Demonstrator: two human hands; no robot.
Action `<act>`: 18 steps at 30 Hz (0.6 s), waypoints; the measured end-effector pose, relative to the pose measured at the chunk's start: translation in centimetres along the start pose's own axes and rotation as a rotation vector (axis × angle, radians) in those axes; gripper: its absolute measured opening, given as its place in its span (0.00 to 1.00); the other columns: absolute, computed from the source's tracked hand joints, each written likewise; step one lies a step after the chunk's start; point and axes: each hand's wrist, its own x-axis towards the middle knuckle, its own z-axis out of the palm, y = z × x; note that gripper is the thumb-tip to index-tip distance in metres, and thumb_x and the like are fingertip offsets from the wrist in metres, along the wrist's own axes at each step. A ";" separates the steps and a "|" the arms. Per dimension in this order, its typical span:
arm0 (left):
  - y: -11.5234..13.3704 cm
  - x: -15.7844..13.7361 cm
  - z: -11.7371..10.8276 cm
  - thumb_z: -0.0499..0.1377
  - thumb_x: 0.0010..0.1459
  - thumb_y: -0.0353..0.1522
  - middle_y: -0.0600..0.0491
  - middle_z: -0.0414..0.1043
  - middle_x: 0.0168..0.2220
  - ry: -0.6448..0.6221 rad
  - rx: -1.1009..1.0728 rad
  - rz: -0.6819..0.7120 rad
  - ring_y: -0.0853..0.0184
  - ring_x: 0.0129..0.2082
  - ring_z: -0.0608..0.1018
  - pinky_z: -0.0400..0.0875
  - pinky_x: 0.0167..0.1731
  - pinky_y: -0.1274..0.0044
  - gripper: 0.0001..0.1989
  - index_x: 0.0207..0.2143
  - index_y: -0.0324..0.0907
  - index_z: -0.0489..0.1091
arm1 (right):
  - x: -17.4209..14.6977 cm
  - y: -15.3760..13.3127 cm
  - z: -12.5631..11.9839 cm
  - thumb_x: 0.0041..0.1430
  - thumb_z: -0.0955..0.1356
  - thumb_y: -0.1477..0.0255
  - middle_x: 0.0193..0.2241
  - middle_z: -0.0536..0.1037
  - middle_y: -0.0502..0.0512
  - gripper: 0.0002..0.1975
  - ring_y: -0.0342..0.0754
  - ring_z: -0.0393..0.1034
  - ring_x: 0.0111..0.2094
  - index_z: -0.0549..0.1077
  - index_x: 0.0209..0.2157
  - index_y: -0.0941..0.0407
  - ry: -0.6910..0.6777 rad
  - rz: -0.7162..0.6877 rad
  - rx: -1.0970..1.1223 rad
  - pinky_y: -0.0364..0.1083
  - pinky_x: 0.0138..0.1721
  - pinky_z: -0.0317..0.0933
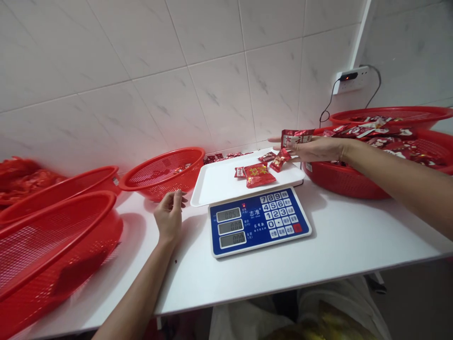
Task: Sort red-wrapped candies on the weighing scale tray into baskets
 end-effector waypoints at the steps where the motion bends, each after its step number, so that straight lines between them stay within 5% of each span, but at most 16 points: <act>1: 0.0 0.0 0.0 0.59 0.54 0.42 0.53 0.71 0.22 0.000 -0.001 0.000 0.70 0.21 0.70 0.64 0.20 0.79 0.14 0.28 0.41 0.74 | 0.0 0.0 -0.1 0.67 0.66 0.64 0.53 0.77 0.54 0.17 0.51 0.67 0.60 0.75 0.55 0.46 -0.008 0.006 0.011 0.55 0.62 0.58; 5: -0.1 0.0 0.0 0.58 0.55 0.42 0.54 0.71 0.22 0.005 -0.006 0.000 0.70 0.21 0.70 0.64 0.21 0.79 0.14 0.28 0.41 0.73 | -0.1 -0.4 -0.3 0.65 0.68 0.61 0.65 0.64 0.46 0.19 0.47 0.49 0.69 0.72 0.57 0.38 0.103 -0.035 0.058 0.53 0.68 0.44; 18: 0.3 0.0 0.0 0.59 0.54 0.44 0.54 0.71 0.22 -0.001 -0.010 -0.007 0.70 0.21 0.70 0.64 0.21 0.79 0.15 0.28 0.41 0.73 | -0.2 -0.5 -0.6 0.65 0.66 0.58 0.67 0.61 0.51 0.21 0.51 0.54 0.67 0.69 0.59 0.38 0.149 -0.004 0.021 0.53 0.66 0.47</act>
